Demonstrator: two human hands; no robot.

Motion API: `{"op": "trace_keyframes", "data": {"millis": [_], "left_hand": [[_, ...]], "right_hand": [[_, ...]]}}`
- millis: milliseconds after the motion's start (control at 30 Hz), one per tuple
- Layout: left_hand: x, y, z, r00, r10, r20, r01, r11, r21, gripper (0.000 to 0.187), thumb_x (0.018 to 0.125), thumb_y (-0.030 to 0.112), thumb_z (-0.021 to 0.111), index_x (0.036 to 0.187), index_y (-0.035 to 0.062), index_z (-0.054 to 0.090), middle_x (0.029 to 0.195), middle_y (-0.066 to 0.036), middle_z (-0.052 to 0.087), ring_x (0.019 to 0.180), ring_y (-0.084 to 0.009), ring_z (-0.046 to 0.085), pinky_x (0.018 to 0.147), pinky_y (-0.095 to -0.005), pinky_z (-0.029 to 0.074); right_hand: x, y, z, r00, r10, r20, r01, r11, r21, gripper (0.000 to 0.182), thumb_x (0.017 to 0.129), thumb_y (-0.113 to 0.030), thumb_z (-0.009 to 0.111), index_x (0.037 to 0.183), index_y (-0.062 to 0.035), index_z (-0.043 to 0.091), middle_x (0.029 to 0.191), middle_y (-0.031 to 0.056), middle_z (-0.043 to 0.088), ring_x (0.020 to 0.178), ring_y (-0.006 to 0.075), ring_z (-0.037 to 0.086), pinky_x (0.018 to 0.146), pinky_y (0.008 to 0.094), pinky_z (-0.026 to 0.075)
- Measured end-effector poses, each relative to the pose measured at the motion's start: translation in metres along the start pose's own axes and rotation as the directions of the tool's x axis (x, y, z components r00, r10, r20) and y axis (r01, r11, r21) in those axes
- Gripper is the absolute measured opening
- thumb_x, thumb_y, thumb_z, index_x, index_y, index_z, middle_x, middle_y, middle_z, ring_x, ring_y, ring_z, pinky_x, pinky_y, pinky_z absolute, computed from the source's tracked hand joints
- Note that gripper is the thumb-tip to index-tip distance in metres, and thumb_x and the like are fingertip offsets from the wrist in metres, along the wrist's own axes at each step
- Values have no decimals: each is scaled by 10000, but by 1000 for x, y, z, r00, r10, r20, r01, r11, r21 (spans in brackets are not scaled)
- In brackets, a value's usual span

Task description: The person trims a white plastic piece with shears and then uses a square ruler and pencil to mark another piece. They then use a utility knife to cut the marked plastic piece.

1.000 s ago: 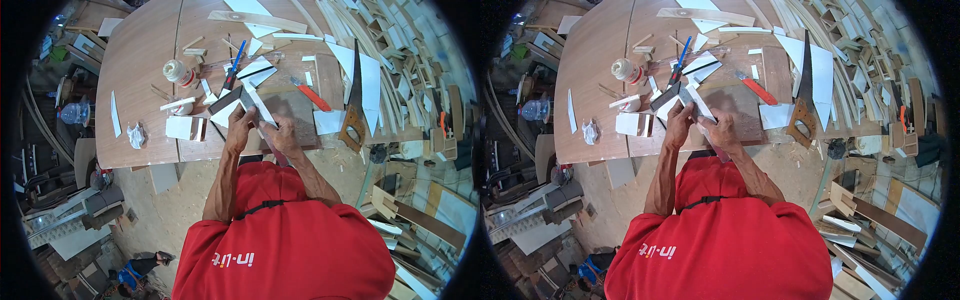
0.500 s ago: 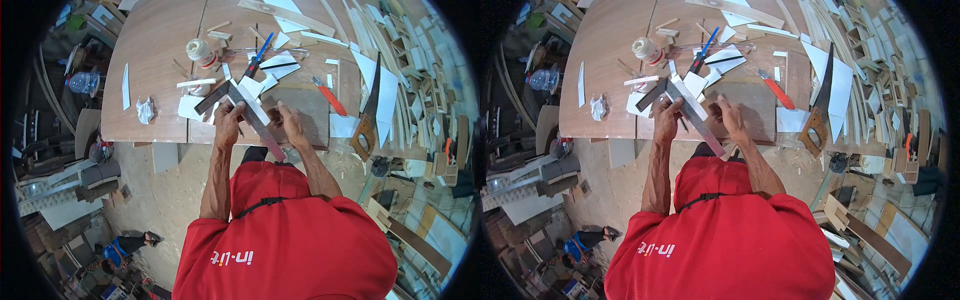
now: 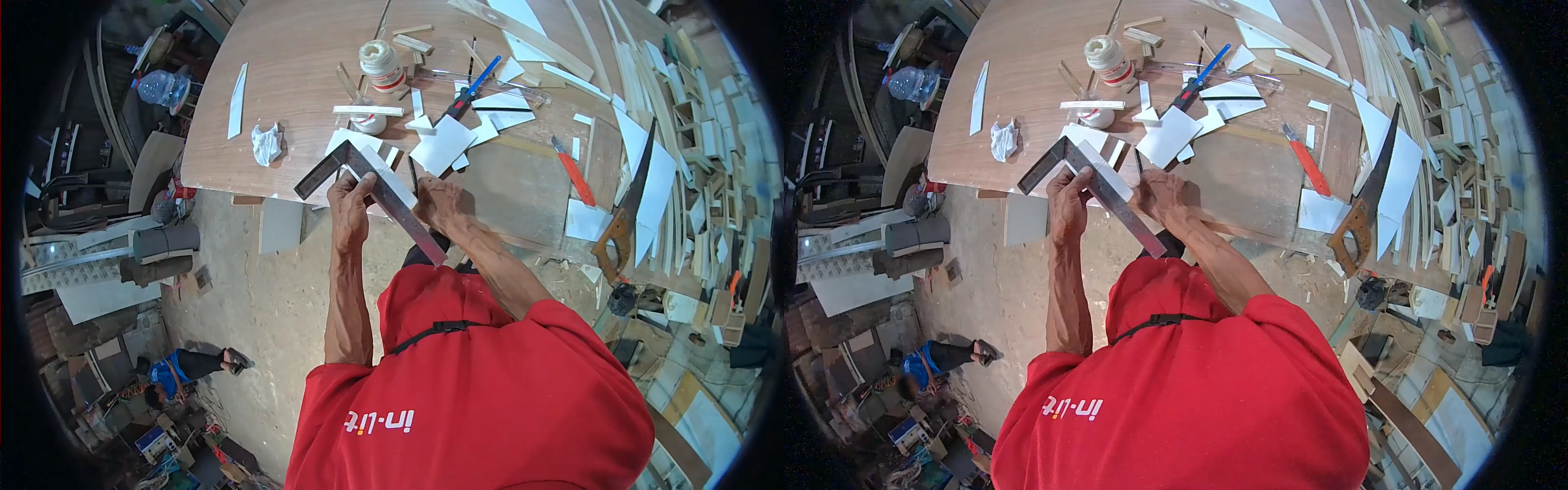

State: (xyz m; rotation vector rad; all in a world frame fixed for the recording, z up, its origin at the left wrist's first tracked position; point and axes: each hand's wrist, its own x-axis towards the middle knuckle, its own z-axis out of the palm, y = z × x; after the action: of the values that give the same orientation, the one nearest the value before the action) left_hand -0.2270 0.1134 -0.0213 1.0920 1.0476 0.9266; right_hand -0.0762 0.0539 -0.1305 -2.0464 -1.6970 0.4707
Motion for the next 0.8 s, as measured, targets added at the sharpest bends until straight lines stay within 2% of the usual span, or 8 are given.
{"op": "trace_keyframes", "data": {"millis": [167,267,333,467,533,567,667,800], "left_hand": [[-4,-8,-16,1000,-16,-26,16,999,-29,163,901,113,602,952,-24,676,825,-81,676,691,-147,637,677,-305,551],[-7,-5,-15,999,-23,-31,22,999,-25,164,900,114,605,954,-24,674,825,-82,676,688,-146,634,676,-299,544],[-8,-2,-12,999,-20,-27,20,1000,-22,164,900,118,607,951,-24,672,822,-80,674,687,-144,633,675,-298,541],[-6,-6,-5,999,-13,31,13,1000,-10,159,899,122,608,937,-21,666,809,-73,667,686,-141,629,673,-299,535],[-5,-9,7,996,-43,80,44,999,-11,155,900,121,603,935,-18,663,809,-70,664,687,-140,627,671,-301,535],[-3,-11,15,990,-71,118,72,997,-6,152,901,120,599,933,-15,660,808,-68,660,689,-139,626,669,-303,535],[-4,-14,47,977,-57,206,59,998,-6,147,902,120,594,944,-9,652,798,-63,651,682,-136,619,644,-299,531],[-5,-16,84,945,-52,323,52,999,9,148,895,128,605,942,-2,659,778,-45,645,664,-115,594,605,-280,506]], "right_hand": [[3,-10,1,993,109,53,-111,993,45,228,708,-279,660,853,-105,646,842,125,652,801,307,651,669,422,518],[3,-7,-20,966,-33,256,18,998,60,259,726,-271,636,893,-75,652,843,144,649,824,314,652,682,419,519],[-13,-17,-45,975,-13,222,-12,993,113,223,769,-249,618,875,-53,616,815,196,642,801,399,626,708,440,493],[-36,-7,-84,943,169,288,-238,946,221,292,721,-212,687,918,-4,632,760,186,645,739,309,657,660,406,521],[-47,4,-97,957,262,127,-278,693,665,226,796,-172,689,918,4,618,723,147,644,647,223,640,608,342,511],[-47,7,-102,954,278,113,-281,693,664,226,796,-172,689,918,4,618,723,147,644,647,223,640,608,342,511],[-39,-3,-126,883,278,-379,161,579,800,166,922,-155,604,893,8,597,695,58,617,622,93,573,559,268,470],[-44,8,-148,894,316,-319,87,575,813,194,943,-160,610,1029,11,581,805,43,637,712,56,569,599,225,476]]}}
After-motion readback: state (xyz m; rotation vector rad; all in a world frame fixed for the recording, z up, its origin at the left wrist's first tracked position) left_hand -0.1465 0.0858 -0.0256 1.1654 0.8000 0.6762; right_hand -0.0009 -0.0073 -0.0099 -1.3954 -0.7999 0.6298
